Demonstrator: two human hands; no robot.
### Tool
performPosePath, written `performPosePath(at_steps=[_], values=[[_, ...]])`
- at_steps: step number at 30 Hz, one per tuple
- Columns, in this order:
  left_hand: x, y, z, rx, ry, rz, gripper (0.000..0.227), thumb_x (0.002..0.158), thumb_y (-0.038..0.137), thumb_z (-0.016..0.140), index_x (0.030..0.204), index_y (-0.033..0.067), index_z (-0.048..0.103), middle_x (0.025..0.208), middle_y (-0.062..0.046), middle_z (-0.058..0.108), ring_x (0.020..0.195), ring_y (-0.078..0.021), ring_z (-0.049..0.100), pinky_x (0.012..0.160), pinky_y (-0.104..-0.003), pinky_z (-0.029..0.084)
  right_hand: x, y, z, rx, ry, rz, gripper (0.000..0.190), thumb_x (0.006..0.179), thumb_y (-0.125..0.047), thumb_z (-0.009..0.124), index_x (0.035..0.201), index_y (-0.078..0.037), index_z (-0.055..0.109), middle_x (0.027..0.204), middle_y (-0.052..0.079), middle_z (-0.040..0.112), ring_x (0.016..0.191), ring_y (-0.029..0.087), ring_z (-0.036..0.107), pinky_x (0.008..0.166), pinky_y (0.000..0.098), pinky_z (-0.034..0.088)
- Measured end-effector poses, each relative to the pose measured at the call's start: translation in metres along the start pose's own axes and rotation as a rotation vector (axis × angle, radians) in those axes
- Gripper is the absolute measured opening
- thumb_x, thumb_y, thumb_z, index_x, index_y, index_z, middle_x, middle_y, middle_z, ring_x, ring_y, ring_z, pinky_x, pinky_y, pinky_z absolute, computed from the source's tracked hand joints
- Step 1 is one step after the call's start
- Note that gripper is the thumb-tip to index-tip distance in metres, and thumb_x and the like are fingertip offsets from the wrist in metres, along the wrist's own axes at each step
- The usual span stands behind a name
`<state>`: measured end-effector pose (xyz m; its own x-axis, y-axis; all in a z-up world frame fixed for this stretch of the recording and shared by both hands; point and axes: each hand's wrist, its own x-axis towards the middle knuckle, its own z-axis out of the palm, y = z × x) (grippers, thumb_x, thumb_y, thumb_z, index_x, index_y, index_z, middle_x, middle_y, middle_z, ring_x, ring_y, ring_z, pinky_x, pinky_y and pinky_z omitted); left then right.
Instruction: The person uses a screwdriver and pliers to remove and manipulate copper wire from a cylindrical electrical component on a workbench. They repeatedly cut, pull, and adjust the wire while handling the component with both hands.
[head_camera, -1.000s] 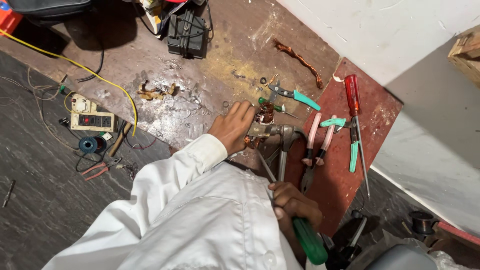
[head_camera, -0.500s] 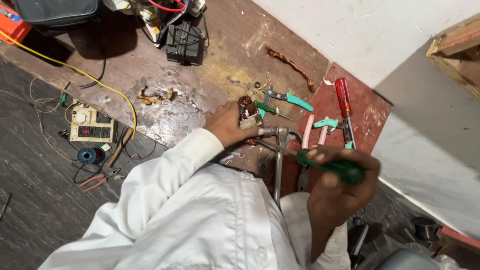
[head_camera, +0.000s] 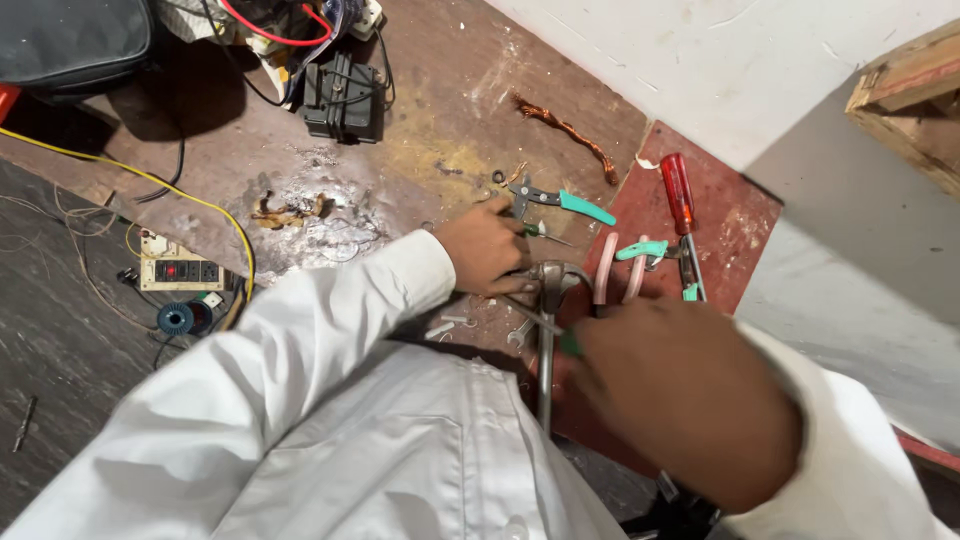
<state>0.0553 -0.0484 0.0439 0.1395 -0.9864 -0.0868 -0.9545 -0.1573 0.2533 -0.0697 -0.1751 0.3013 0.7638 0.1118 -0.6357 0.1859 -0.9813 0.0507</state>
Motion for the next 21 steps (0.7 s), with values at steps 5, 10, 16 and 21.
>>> performPosePath(at_steps=[5, 10, 16, 21], values=[[-0.003, -0.007, 0.001, -0.169, 0.260, -0.215, 0.019, 0.079, 0.034, 0.068, 0.083, 0.0177, 0.077, 0.084, -0.004, 0.073, 0.094, -0.0236, 0.067, 0.086, -0.048, 0.046, 0.020, 0.013, 0.010, 0.012, 0.214, -0.103, 0.017, 0.088, -0.027, 0.063, 0.090, -0.010, 0.064, 0.080, 0.012, 0.070, 0.074, 0.033, 0.069, 0.075, 0.0490, 0.054], [-0.003, -0.017, 0.014, -0.310, 0.332, -0.553, 0.022, 0.078, 0.035, 0.069, 0.086, 0.0171, 0.079, 0.089, -0.009, 0.074, 0.094, -0.0266, 0.067, 0.082, -0.045, 0.054, 0.025, 0.048, 0.029, 0.250, 0.097, -0.022, 0.029, 0.091, -0.035, 0.065, 0.112, -0.016, 0.071, 0.090, 0.009, 0.072, 0.078, 0.034, 0.070, 0.067, 0.0476, 0.054], [-0.004, -0.052, 0.011, -0.280, 0.339, -0.752, 0.027, 0.081, 0.036, 0.070, 0.097, 0.0159, 0.079, 0.090, -0.009, 0.075, 0.100, -0.0280, 0.067, 0.075, -0.049, 0.058, 0.042, 0.056, 0.066, 0.602, 0.358, -0.003, 0.039, 0.084, -0.025, 0.070, 0.120, -0.012, 0.073, 0.088, 0.016, 0.073, 0.076, 0.038, 0.071, 0.066, 0.0478, 0.055], [-0.006, -0.036, 0.005, -0.215, 0.183, -0.722, 0.026, 0.086, 0.034, 0.067, 0.101, 0.0156, 0.077, 0.099, -0.004, 0.076, 0.113, -0.0300, 0.065, 0.083, -0.049, 0.058, 0.036, 0.057, 0.090, 0.763, 0.315, 0.102, 0.039, 0.083, -0.024, 0.071, 0.120, -0.010, 0.073, 0.084, 0.017, 0.073, 0.070, 0.035, 0.072, 0.061, 0.0447, 0.054]])
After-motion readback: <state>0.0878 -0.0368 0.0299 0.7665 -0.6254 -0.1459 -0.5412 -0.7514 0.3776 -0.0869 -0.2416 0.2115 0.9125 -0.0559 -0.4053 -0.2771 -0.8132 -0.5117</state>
